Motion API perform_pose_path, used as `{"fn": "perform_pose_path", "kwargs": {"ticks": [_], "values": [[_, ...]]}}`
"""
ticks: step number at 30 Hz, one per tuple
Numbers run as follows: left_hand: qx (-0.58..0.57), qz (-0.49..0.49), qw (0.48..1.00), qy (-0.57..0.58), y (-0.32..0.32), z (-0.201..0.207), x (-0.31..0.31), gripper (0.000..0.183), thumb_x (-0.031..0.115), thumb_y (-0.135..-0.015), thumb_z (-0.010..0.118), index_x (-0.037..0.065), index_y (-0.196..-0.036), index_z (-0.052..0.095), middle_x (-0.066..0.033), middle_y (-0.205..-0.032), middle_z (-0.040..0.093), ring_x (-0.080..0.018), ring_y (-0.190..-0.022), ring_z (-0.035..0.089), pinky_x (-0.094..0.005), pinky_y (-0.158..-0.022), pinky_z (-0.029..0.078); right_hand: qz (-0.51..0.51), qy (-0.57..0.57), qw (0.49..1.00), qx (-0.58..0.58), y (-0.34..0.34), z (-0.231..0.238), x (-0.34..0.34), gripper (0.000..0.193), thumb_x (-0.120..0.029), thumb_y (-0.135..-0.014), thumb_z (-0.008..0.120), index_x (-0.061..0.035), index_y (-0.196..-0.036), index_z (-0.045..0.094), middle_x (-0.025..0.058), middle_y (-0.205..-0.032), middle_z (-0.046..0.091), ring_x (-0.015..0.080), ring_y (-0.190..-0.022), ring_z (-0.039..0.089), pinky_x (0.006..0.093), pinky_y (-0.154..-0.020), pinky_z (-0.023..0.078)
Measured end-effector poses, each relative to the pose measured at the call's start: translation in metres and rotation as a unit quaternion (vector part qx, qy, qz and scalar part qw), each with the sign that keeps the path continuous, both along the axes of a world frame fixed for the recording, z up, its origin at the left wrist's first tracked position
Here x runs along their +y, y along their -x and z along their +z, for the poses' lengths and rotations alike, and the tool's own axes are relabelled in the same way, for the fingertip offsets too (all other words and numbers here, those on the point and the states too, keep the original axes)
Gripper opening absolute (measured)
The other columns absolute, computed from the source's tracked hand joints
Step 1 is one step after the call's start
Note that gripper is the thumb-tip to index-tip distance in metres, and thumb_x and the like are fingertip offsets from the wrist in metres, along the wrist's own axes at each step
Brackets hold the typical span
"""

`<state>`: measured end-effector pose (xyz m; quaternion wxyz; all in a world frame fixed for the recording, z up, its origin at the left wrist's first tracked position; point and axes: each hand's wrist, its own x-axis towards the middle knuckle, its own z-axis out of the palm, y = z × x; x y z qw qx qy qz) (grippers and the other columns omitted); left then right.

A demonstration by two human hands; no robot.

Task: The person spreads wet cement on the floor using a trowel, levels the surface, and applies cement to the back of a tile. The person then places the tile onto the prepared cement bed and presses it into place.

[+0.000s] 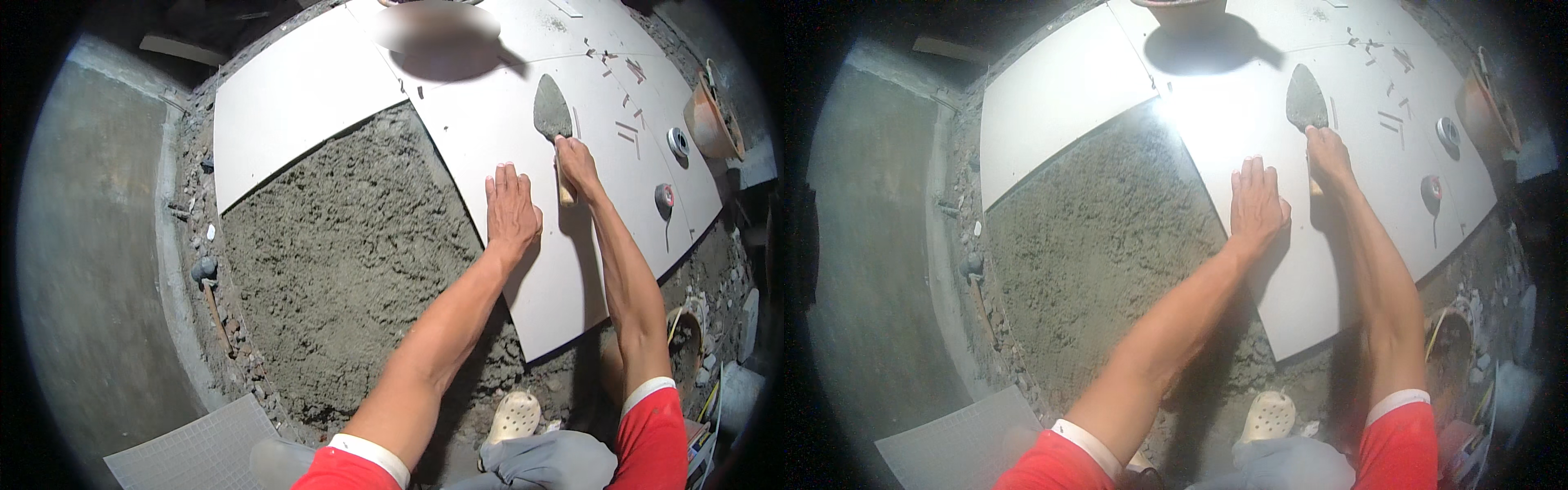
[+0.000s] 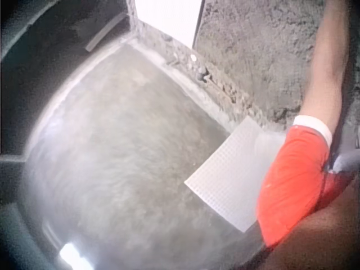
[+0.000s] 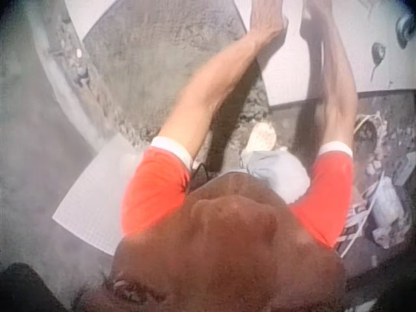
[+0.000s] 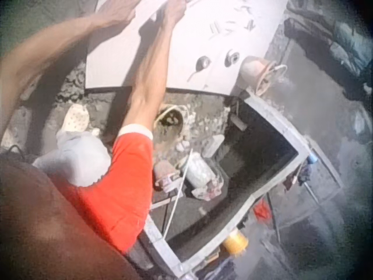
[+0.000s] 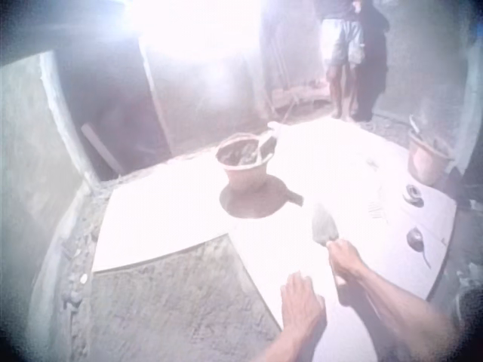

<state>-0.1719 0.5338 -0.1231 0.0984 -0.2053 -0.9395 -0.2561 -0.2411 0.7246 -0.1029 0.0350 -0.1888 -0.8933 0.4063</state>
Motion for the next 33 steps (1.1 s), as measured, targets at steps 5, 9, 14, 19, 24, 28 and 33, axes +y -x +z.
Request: {"fn": "perform_pose_path", "kwargs": {"ticks": [5,9,14,19,24,28,33], "values": [[-0.039,0.025,0.998,0.045,0.007,-0.003,0.015,0.055,0.024,-0.092,0.054,-0.004,-0.139,0.047,-0.0282,-0.157,0.034,-0.042,-0.152,0.027,-0.0563,-0.126,0.019,0.046,-0.334,0.931,0.141,0.071,0.041,0.003,0.062,-0.05,-0.098,0.059,0.0093,-0.114,0.068,0.0334,-0.101,0.07,0.0463,-0.089,0.069,0.0528,-0.086,0.054],[-0.048,0.032,0.998,0.036,0.006,0.0,0.015,0.055,0.024,-0.094,0.054,-0.003,-0.141,0.046,-0.0284,-0.159,0.033,-0.0416,-0.153,0.026,-0.0558,-0.127,0.016,0.102,0.067,0.986,0.109,0.206,0.078,-0.053,0.068,-0.051,-0.097,0.066,0.0049,-0.134,0.057,0.0275,-0.123,0.066,0.0367,-0.105,0.068,0.0475,-0.083,0.059],[-0.089,0.029,0.995,0.024,0.01,0.005,0.01,0.055,0.027,-0.092,0.058,-0.003,-0.137,0.052,-0.0272,-0.16,0.033,-0.0396,-0.155,0.023,-0.0535,-0.128,0.014,0.012,0.542,0.838,0.06,0.308,0.082,-0.122,0.077,-0.039,-0.1,0.066,0.0046,-0.153,0.031,0.0293,-0.152,0.038,0.0386,-0.132,0.052,0.0498,-0.09,0.065],[-0.079,0.037,0.994,0.059,0.011,0.003,0.01,0.056,0.028,-0.089,0.061,-0.005,-0.134,0.056,-0.0266,-0.16,0.034,-0.0381,-0.155,0.024,-0.0514,-0.129,0.014,0.019,0.64,0.763,0.088,0.354,0.068,-0.127,0.041,-0.001,-0.097,0.054,0.0181,-0.129,0.038,0.0323,-0.136,0.047,0.0404,-0.108,0.068,0.0478,-0.08,0.071],[-0.041,0.057,0.997,0.022,0.007,0.005,0.012,0.053,0.024,-0.088,0.059,-0.005,-0.132,0.057,-0.0246,-0.158,0.037,-0.0365,-0.154,0.026,-0.0507,-0.128,0.016,-0.125,0.548,0.824,0.076,0.353,0.069,-0.115,0.027,0.005,-0.09,0.05,0.0176,-0.113,0.042,0.027,-0.104,0.059,0.0445,-0.08,0.072,0.0427,-0.065,0.071],[-0.034,0.057,0.997,-0.032,0.006,0.008,0.008,0.053,0.023,-0.085,0.061,-0.004,-0.131,0.056,-0.0237,-0.156,0.04,-0.036,-0.152,0.03,-0.0499,-0.128,0.017,-0.046,0.536,0.842,0.041,0.285,0.081,-0.094,0.044,0.007,-0.096,0.048,0.0144,-0.137,0.036,0.0251,-0.136,0.042,0.037,-0.109,0.064,0.0365,-0.076,0.073],[-0.081,0.005,0.983,-0.164,0.014,0.0,-0.011,0.046,0.019,-0.084,0.059,-0.002,-0.125,0.06,-0.0238,-0.14,0.054,-0.0372,-0.136,0.048,-0.0478,-0.119,0.033,0.009,0.464,0.886,-0.02,0.167,0.105,-0.073,0.033,-0.001,-0.096,0.049,0.011,-0.127,0.043,0.0197,-0.124,0.044,0.0283,-0.109,0.062,0.0317,-0.082,0.07]]}}
